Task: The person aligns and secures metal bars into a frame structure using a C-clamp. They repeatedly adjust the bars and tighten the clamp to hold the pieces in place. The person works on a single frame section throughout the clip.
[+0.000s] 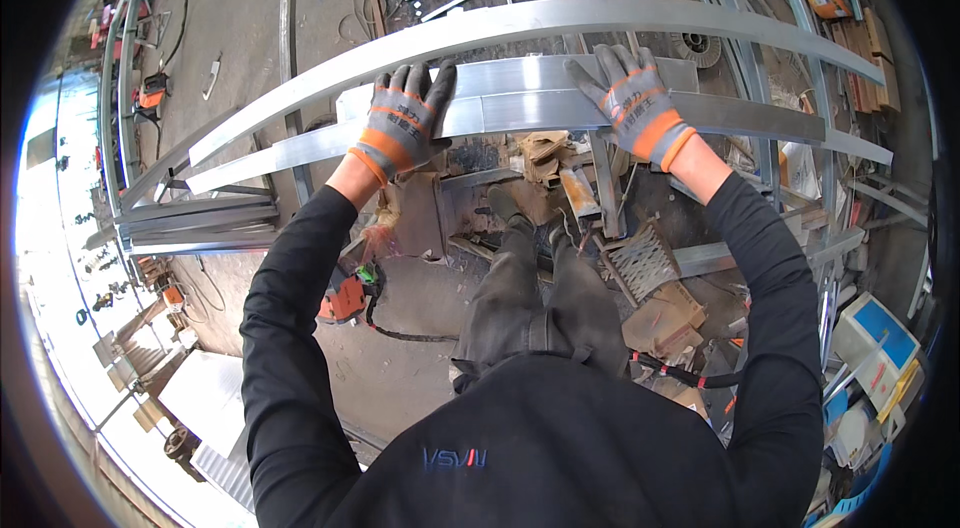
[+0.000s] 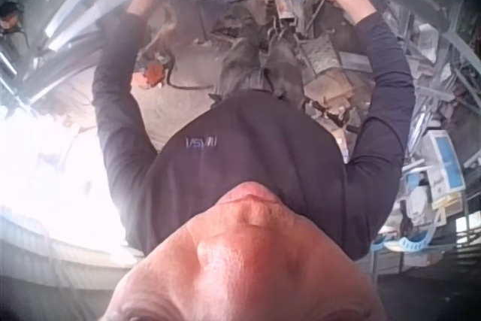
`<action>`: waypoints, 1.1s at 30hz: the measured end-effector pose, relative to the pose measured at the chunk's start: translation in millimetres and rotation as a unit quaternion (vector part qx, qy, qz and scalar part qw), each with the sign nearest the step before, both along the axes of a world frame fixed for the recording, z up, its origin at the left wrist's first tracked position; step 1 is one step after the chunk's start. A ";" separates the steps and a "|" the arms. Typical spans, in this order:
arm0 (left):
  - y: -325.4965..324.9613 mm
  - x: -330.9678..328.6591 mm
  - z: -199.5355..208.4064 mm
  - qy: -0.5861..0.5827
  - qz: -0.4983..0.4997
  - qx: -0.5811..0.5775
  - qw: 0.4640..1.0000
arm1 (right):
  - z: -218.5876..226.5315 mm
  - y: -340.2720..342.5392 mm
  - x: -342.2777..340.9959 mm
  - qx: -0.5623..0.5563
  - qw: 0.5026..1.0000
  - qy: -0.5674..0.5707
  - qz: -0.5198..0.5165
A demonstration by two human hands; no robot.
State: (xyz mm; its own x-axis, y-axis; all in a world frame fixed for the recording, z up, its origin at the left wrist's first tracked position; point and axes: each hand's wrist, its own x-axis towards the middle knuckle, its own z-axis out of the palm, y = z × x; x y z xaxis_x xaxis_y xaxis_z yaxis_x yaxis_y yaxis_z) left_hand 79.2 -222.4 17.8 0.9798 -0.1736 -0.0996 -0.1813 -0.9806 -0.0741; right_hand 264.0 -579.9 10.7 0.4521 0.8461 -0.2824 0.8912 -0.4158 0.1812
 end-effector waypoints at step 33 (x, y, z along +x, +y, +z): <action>-30.5 -19.6 20.0 -0.086 0.017 0.009 0.996 | 7.8 -29.6 17.7 0.100 0.986 0.125 0.045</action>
